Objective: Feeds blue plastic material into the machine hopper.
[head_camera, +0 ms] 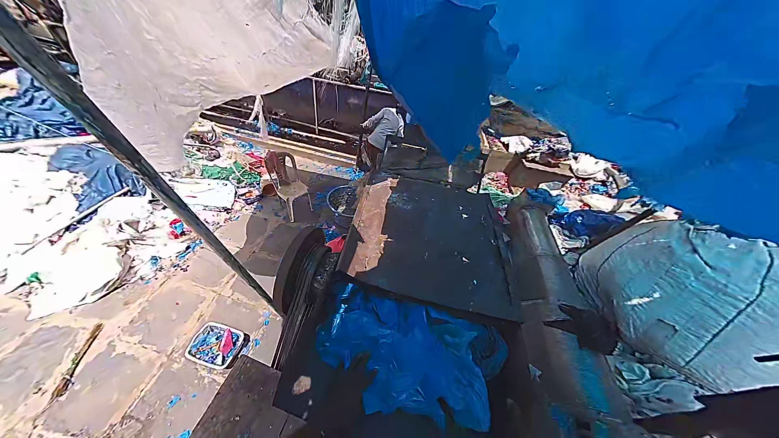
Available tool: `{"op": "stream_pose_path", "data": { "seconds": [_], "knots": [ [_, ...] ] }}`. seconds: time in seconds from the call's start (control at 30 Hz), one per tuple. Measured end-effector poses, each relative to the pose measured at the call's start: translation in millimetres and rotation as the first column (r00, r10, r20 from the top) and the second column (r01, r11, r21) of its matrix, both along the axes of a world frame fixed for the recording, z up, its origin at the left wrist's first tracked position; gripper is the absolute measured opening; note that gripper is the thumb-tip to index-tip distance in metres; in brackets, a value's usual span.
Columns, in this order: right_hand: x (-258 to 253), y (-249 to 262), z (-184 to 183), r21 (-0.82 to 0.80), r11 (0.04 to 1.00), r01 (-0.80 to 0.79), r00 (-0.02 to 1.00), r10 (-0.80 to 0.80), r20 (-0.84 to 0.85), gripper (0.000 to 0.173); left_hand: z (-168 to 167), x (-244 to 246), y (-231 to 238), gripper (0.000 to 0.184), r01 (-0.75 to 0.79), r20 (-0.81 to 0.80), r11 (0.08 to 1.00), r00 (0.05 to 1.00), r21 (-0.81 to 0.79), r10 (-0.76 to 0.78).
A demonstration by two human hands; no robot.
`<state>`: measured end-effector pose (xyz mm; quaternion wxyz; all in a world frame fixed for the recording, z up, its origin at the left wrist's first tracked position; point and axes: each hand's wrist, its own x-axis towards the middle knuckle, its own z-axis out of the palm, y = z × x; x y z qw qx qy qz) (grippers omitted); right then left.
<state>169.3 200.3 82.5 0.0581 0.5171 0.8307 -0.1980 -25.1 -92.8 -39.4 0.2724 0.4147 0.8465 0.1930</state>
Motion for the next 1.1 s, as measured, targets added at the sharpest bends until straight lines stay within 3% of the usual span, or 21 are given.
{"op": "stream_pose_path", "data": {
  "seconds": [0.17,0.5,0.73,0.8,0.87,0.97,1.1],
  "knots": [
    [5,35,-38,0.047,0.999,-0.001,1.0,0.001,0.004,0.079,-22,-3,12,0.079,0.017,-0.046,0.995,0.999,-0.097,-0.022],
    [4,53,-48,-0.023,0.999,0.025,0.997,-0.023,0.078,0.078,-37,0,20,0.079,0.001,-0.151,0.996,0.988,-0.09,-0.015],
    [3,57,-57,0.011,1.0,-0.007,0.992,0.006,0.122,0.072,-32,2,22,0.076,-0.005,-0.189,0.998,0.982,-0.059,-0.006],
    [2,55,-52,-0.014,1.0,0.013,0.993,-0.011,0.121,0.073,-6,3,25,0.071,0.007,-0.143,0.993,0.99,-0.114,-0.023],
    [0,53,-45,-0.039,0.999,0.03,0.993,-0.025,0.118,0.073,34,2,30,0.069,0.073,-0.044,0.955,0.995,-0.286,-0.089],
    [0,56,-50,-0.029,0.999,0.027,0.992,-0.023,0.121,0.072,-24,3,23,0.072,-0.012,-0.182,0.999,0.983,-0.051,0.003],
    [-4,54,-41,-0.04,0.998,0.047,0.99,-0.041,0.132,0.072,-35,0,26,0.076,-0.007,-0.193,0.997,0.981,-0.07,-0.007]
  ]
}}
